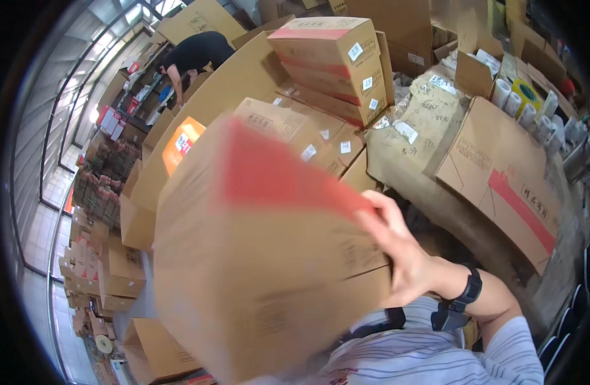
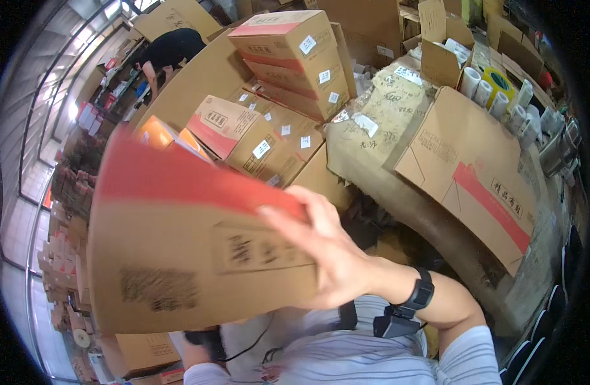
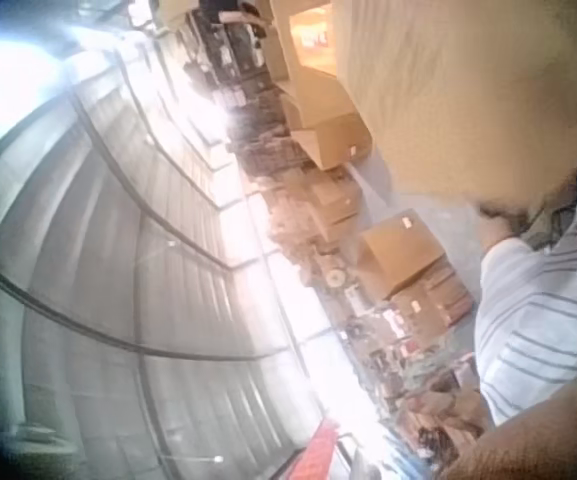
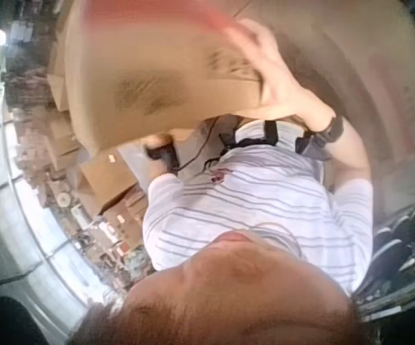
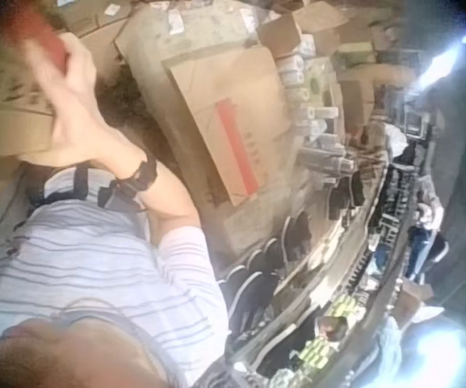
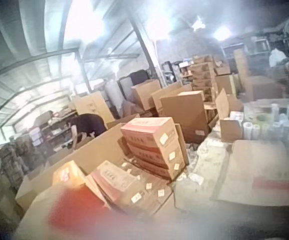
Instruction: Packing shoes into cardboard boxes and stacking them for shipping.
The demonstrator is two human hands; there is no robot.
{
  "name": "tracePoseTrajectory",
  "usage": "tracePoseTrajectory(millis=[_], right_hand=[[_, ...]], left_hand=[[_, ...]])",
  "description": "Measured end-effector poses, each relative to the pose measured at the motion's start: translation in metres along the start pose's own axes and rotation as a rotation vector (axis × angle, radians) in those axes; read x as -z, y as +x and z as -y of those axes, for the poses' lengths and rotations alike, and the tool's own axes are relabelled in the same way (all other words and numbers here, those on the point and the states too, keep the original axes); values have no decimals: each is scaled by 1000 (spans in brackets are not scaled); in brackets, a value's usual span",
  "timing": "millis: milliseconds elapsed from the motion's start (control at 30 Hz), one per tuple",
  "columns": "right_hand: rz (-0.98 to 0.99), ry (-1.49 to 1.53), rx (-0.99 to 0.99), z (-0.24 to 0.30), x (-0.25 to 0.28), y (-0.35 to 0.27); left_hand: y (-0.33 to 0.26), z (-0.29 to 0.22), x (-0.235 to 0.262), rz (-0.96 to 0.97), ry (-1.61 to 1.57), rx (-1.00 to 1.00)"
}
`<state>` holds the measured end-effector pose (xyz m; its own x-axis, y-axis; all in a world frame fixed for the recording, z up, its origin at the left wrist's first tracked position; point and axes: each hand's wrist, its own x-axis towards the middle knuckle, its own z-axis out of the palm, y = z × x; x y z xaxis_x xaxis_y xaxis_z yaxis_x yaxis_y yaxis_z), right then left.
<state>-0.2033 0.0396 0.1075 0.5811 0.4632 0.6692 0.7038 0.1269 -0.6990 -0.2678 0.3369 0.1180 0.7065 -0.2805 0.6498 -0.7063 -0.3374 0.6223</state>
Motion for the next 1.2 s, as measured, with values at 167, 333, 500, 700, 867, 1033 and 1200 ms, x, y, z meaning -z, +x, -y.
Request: tracePoseTrajectory(millis=[167,333,500,700,867,1033,1200], right_hand=[[326,-251,-58,3,-32,19],[495,-127,-94,-9,-77,12],[539,-177,-36,-15,-91,7],[519,-190,-106,-43,-64,-25],[621,-157,-61,-41,-58,-47],[452,-83,-162,-52,-51,-59],[426,36,-200,-60,-69,-60]], left_hand=[[0,-51,67,-553,-96,184],[-55,-67,51,-466,-128,802],[-45,-120,120,-180,569,721],[-61,-95,167,259,1429,570],[-80,-40,156,489,1298,668],[-92,-43,215,197,988,724],[-166,11,246,194,872,813]])
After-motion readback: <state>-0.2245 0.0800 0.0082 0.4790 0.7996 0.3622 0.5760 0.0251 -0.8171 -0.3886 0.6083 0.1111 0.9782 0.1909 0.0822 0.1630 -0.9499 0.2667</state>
